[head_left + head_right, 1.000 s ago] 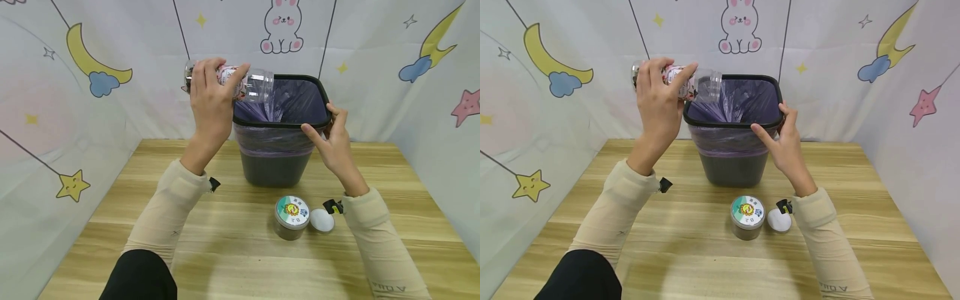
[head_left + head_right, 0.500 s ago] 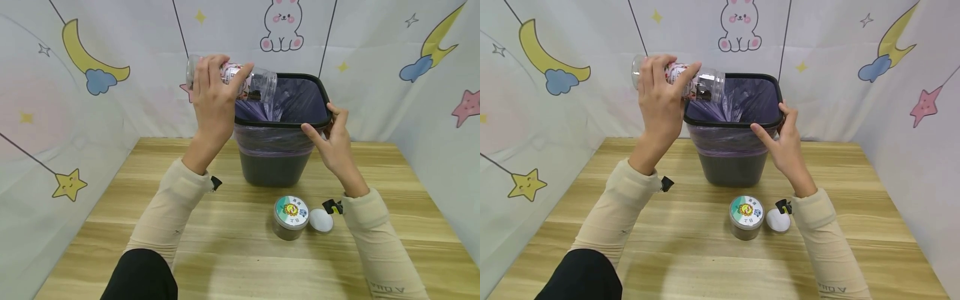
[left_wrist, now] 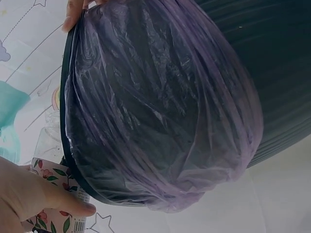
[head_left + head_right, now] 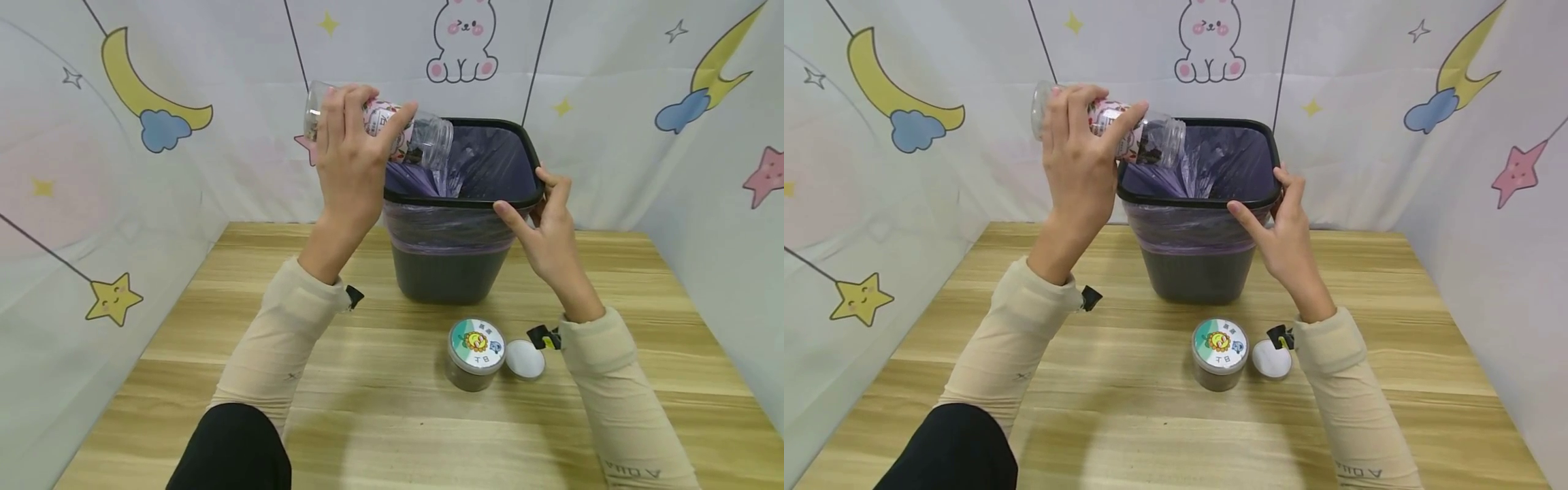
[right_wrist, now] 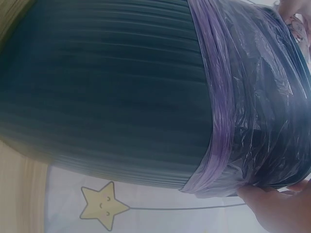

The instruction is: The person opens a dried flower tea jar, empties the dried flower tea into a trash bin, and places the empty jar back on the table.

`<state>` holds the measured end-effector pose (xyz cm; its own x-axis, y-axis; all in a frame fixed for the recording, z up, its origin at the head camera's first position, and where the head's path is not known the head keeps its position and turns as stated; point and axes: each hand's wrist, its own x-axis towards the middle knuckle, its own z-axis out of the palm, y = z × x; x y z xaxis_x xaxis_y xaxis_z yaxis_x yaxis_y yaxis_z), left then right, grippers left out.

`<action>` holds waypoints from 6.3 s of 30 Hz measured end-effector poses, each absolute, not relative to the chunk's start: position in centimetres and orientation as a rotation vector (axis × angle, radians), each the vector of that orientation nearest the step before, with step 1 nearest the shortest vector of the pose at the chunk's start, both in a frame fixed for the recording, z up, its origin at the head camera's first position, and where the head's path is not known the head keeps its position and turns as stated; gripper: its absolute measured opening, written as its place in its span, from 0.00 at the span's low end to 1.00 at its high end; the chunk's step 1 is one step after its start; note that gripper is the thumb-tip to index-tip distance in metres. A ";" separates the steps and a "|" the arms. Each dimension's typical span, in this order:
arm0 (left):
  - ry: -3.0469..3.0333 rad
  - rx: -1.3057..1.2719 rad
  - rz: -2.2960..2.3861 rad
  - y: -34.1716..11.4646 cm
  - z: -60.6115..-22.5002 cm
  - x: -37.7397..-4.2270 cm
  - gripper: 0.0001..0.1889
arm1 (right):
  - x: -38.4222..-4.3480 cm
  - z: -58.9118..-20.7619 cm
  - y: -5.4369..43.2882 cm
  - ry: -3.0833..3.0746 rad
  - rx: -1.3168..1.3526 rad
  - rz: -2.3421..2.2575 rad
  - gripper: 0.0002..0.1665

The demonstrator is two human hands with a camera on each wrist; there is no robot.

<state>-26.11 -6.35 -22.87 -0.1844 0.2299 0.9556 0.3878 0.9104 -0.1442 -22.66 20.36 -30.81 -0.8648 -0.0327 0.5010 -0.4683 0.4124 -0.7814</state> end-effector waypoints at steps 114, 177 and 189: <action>-1.739 -0.610 0.111 -5.7 -22.0 -26.8 0.29 | -22.7 -30.5 20.2 -2.251 0.438 1.485 0.44; -1.626 -0.733 0.242 -4.2 -21.2 -26.7 0.17 | -22.6 -30.2 20.3 -2.290 0.419 1.468 0.44; -1.643 -0.704 0.234 -4.8 -21.1 -26.6 0.25 | -22.5 -30.1 20.3 -2.286 0.419 1.466 0.44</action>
<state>-26.58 -4.79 -21.09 -0.0423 0.5640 0.8247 0.3117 0.7917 -0.5255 -22.53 20.29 -30.11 -0.8790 -0.0397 0.4752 -0.4485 0.4076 -0.7954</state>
